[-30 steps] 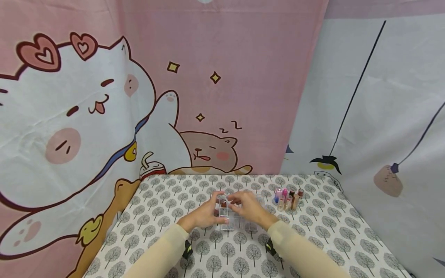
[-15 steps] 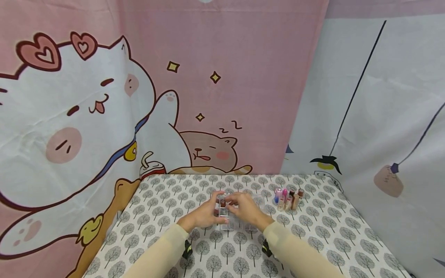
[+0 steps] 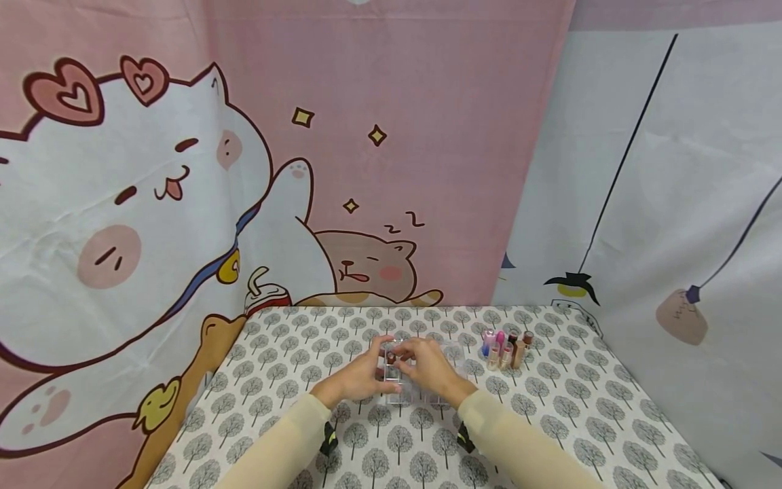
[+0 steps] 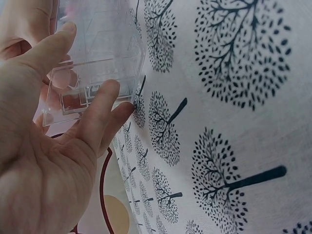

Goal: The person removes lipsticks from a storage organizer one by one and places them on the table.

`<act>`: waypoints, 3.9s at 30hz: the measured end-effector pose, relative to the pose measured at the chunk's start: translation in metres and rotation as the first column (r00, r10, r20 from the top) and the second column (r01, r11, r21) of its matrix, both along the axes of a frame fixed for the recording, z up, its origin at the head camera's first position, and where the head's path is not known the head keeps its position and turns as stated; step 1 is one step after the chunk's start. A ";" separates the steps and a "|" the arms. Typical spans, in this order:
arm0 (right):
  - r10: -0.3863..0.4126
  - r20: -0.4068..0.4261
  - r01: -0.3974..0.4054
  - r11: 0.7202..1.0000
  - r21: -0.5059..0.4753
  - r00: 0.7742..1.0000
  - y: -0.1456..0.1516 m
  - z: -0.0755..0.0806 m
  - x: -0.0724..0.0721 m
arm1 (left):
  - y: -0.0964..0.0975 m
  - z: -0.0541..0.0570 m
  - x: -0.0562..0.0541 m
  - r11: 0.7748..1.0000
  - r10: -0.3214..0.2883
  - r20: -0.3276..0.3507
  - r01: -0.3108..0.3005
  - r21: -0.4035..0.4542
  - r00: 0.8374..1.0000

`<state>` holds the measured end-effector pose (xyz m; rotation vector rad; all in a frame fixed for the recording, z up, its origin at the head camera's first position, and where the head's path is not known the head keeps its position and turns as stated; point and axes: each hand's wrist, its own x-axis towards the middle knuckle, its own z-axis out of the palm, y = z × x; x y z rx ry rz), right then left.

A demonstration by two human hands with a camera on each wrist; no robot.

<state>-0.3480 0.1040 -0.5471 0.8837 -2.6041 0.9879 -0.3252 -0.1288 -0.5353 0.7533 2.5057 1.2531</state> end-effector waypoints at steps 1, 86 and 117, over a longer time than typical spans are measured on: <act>0.000 0.001 0.000 1.000 -0.006 1.000 0.000 0.000 0.000 | 0.000 0.000 0.000 1.000 -0.001 0.000 0.001 0.002 1.000; -0.193 0.061 0.203 0.940 -0.275 0.979 -0.004 0.019 0.009 | 0.002 0.002 0.002 1.000 0.006 0.013 -0.006 0.005 1.000; -0.191 0.027 0.190 0.930 -0.314 0.981 0.018 0.024 0.013 | 0.002 0.001 0.002 1.000 0.017 0.002 -0.017 -0.003 1.000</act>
